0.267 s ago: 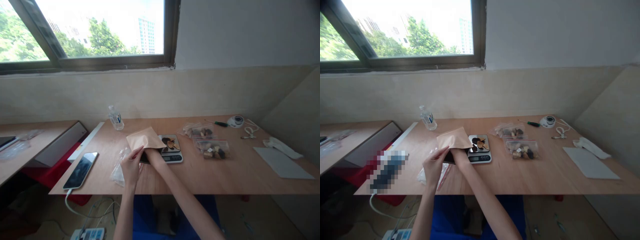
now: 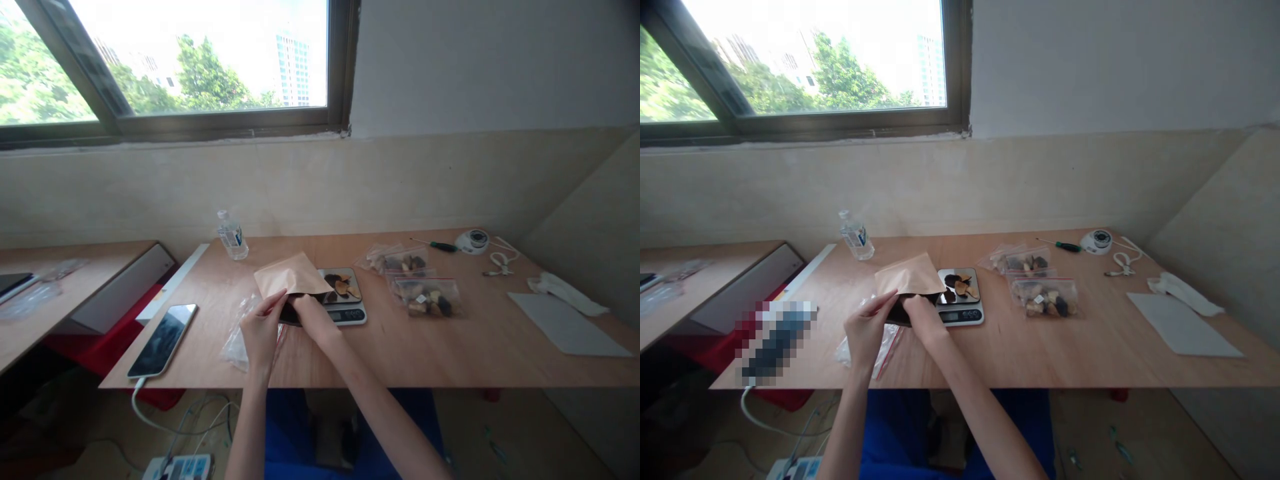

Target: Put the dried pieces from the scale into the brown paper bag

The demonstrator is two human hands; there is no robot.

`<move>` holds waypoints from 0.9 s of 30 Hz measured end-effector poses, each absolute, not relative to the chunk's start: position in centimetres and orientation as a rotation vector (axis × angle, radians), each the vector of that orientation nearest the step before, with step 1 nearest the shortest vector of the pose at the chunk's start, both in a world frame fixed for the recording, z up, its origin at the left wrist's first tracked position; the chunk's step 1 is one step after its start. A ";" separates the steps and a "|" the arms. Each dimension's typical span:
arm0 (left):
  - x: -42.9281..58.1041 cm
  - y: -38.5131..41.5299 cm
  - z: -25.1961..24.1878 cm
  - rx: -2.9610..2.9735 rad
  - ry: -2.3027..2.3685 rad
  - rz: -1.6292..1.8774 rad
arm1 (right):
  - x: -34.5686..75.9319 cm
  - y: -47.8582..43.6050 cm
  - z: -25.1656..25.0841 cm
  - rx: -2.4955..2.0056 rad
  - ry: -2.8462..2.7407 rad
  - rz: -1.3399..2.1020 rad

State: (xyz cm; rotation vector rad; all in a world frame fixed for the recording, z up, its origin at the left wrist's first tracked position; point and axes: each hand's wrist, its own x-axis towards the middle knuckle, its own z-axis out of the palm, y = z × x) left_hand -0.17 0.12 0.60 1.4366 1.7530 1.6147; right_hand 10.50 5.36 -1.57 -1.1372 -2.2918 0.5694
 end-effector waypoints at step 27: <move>-2.7 0.0 1.1 1.378 1.863 1.657 | 25.1 13.9 -6.2 -1.392 -1.070 0.793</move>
